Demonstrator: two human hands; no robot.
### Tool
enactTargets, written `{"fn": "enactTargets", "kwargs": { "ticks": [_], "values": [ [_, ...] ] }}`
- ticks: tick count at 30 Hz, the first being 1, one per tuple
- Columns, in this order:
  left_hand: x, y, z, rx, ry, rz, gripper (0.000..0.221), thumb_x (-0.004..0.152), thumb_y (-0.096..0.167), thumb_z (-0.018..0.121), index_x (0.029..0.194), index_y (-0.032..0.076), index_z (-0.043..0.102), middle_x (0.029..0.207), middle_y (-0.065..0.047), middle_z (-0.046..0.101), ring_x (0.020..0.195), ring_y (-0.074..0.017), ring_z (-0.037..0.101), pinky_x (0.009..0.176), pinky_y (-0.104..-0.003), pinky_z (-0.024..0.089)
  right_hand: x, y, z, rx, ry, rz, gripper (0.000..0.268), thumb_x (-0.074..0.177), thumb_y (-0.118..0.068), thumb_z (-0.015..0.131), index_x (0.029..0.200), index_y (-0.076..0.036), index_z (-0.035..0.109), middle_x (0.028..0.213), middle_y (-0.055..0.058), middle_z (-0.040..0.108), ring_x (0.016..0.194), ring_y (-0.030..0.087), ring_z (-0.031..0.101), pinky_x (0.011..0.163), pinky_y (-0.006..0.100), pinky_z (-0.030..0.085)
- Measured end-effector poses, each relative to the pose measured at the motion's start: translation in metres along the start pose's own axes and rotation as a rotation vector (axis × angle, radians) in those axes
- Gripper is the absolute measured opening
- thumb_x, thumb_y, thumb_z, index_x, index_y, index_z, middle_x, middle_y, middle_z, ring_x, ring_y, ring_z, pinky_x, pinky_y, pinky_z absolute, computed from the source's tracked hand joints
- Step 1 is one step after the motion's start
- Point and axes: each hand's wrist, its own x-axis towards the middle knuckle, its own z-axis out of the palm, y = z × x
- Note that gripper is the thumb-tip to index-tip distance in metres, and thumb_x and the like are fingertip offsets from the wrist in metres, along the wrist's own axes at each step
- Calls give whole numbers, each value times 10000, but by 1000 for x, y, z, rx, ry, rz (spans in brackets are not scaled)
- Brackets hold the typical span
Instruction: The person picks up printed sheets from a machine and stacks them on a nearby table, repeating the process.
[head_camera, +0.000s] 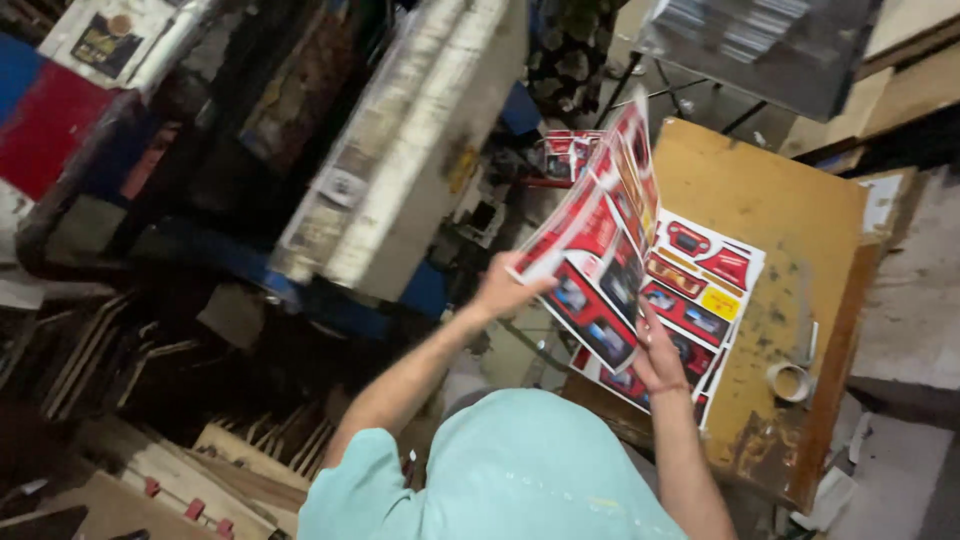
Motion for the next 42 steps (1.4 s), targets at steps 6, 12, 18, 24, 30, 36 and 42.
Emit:
{"fn": "enactTargets", "kwargs": {
  "ticks": [6,12,18,24,30,36,42],
  "values": [
    [-9,-65,-176,-80,306,-244,206,838,123,806,984,-3,733,760,-41,724,599,-93,652,524,-289,550,103,38,137,-206,-149,-94,649,947,61,606,1544,-10,360,1036,81,662,917,143,652,856,305,559],
    [32,-186,-248,-100,548,-629,249,747,111,827,967,23,749,751,-76,745,565,-145,667,489,-324,541,238,157,185,-762,179,-254,596,849,52,627,1412,-26,444,979,76,701,806,116,647,678,281,538],
    [72,-252,-246,204,657,-759,320,663,237,895,910,77,769,793,-104,778,630,-206,714,600,-357,568,290,173,157,-1122,479,-295,389,885,-50,685,1267,-33,618,882,72,740,787,143,689,704,280,547],
    [56,-284,-269,62,654,-824,230,714,154,858,870,41,733,797,-145,768,651,-209,704,570,-326,530,261,106,176,-1081,-1,-87,427,881,-79,672,1300,-34,605,889,76,731,709,131,675,628,296,544],
    [2,-258,-305,-392,802,-577,363,807,10,746,1145,20,614,856,-100,722,620,-138,654,514,-260,531,142,60,138,-1488,473,-694,175,953,-185,766,971,-15,727,890,145,711,805,269,682,757,393,541],
    [-54,-34,-254,-390,466,-197,353,909,105,713,1236,8,623,913,-73,727,724,-98,674,532,-210,436,68,111,10,-2160,560,340,682,748,-685,813,894,-19,803,1093,362,636,940,431,677,730,489,588],
    [-54,-57,-117,-498,243,-301,281,916,131,750,1163,24,668,887,-73,748,711,-128,717,583,-242,521,82,142,-73,-2043,507,206,408,765,-418,785,948,-54,815,1081,277,734,962,414,733,822,499,609]
  ]
}}
